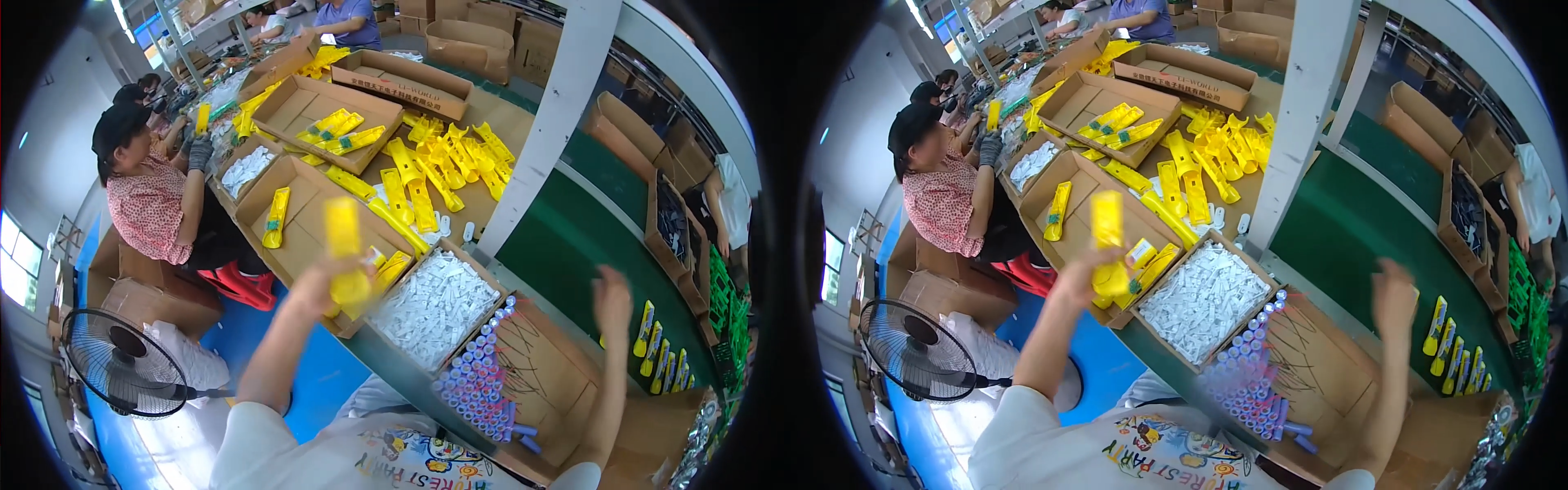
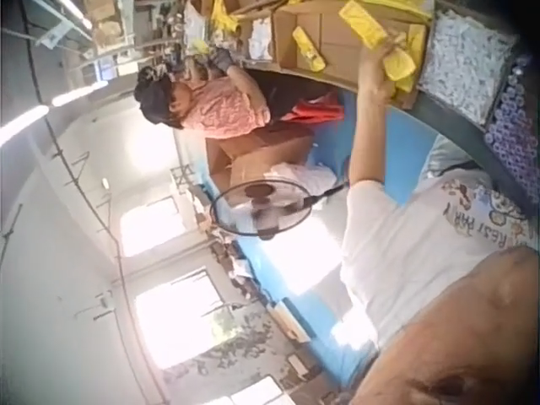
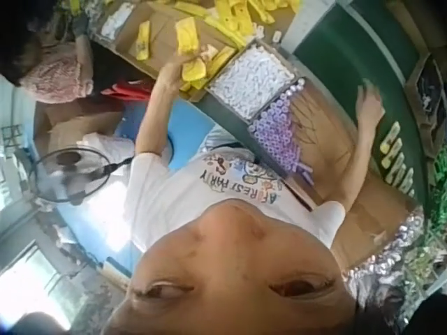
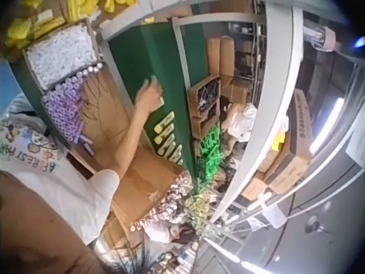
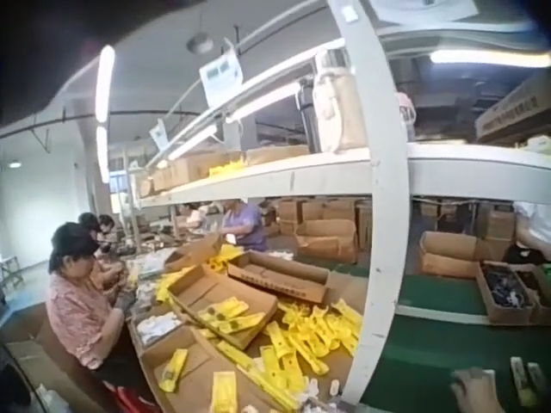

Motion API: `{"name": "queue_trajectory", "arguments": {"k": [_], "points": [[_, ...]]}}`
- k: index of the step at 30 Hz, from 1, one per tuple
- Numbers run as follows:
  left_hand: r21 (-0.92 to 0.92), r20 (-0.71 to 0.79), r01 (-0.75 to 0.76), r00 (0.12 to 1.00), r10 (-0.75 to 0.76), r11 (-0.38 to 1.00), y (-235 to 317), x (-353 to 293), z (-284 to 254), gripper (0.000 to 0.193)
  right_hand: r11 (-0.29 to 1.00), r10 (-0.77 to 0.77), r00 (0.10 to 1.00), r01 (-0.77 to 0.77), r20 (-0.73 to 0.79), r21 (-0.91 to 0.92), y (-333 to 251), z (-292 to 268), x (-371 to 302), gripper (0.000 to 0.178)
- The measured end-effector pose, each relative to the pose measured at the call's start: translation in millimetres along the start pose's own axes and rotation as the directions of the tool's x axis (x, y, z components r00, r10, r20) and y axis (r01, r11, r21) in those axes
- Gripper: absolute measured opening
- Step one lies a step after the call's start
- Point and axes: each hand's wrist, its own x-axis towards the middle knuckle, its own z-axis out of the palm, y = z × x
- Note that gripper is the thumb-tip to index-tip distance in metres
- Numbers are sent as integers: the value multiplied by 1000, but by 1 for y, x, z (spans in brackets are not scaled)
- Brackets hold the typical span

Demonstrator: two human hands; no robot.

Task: Assemble small yellow flashlights by inserting batteries and components into the flashlight bodies.

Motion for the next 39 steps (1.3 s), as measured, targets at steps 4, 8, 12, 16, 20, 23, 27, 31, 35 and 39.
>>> {"name": "queue_trajectory", "arguments": {"k": [4,8,12,16,20,23,27,31,35,39], "points": [[73,154,154,975,-164,985,-68,-18,72,42,738,-314,949,228,25,635,-165,-8,-61,33],[-201,325,262,927,-188,944,-98,-39,70,45,405,-831,535,769,-153,495,-187,-17,-61,26],[-163,205,157,971,-122,974,-84,-53,79,53,497,-632,775,434,-30,751,-170,-6,-78,30],[-222,272,229,948,-165,948,-92,-64,80,47,509,-612,788,451,-60,733,-193,-26,-89,38],[-145,276,218,946,-172,965,-99,-62,76,47,403,-851,514,774,-112,489,-193,-21,-102,28],[-135,337,291,912,-233,947,-104,-57,69,50,375,-608,768,501,-201,781,-181,-2,-111,14],[-115,384,173,916,-117,978,-116,-65,77,64,183,-327,923,-147,201,972,-189,-13,-116,4],[313,382,-224,919,93,923,-121,-80,95,66,20,-145,817,-561,558,827,-208,-36,-113,4],[167,316,-127,946,69,978,-138,-73,91,53,674,-151,986,154,-69,722,-220,-20,-138,15],[187,285,-159,953,101,969,-145,-71,78,52,681,-217,972,220,-94,699,-206,-19,-138,14]]}}
